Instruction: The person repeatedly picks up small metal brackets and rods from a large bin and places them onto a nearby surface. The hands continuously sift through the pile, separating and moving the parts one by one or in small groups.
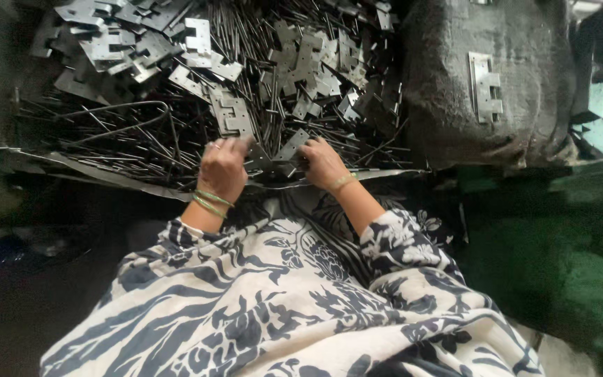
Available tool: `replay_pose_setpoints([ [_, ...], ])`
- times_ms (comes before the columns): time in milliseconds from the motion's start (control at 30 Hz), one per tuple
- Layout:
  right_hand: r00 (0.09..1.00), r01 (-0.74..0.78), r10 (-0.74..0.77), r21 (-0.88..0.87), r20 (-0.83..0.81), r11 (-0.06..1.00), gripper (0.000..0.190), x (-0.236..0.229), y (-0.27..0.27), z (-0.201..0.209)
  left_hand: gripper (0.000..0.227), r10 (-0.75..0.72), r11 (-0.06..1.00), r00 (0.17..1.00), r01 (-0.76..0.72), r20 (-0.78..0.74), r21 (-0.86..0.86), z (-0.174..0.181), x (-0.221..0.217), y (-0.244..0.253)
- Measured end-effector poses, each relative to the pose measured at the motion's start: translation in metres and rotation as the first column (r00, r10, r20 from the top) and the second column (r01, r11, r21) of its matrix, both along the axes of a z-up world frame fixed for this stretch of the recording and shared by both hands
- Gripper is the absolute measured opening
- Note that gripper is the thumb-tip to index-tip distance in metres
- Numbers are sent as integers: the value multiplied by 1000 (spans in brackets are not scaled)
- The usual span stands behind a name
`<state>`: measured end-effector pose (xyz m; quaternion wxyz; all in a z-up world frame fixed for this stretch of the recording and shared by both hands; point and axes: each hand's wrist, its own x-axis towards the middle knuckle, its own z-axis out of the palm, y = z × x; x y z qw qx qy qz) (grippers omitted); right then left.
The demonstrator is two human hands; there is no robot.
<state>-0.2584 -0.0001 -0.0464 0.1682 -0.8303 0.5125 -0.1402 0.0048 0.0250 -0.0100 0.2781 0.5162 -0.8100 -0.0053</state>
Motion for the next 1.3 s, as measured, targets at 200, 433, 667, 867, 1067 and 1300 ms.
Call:
replay_pose_setpoints([
  [200, 820, 253, -60, -267, 569, 930, 30, -43, 59, 25, 33, 33, 999, 999, -33, 19, -8, -31, 5, 25],
  [433, 47, 437, -451, 388, 891, 811, 17, -86, 81, -18, 20, -20, 990, 972, 51, -233, 129, -39, 7, 38],
  [667, 336, 583, -297, 50, 894, 811, 15, -98, 103, -69, 18, -39, 997, 962, 57, -270, 57, -38, 12, 38],
  [867, -2, 532, -417, 355, 909, 769, 19, -105, 96, -87, 17, 38, 992, 963, -5, -266, 123, -40, 23, 36],
  [1067, -91, 382, -458, 456, 884, 804, 21, -117, 100, -83, 13, 356, 931, 194, -163, -914, 328, -49, 61, 8],
  [1300, -403, -17, -574, 621, 713, 783, 26, -124, 101, -62, 41, 313, 869, -551, 494, -773, 0, -15, 90, 33],
])
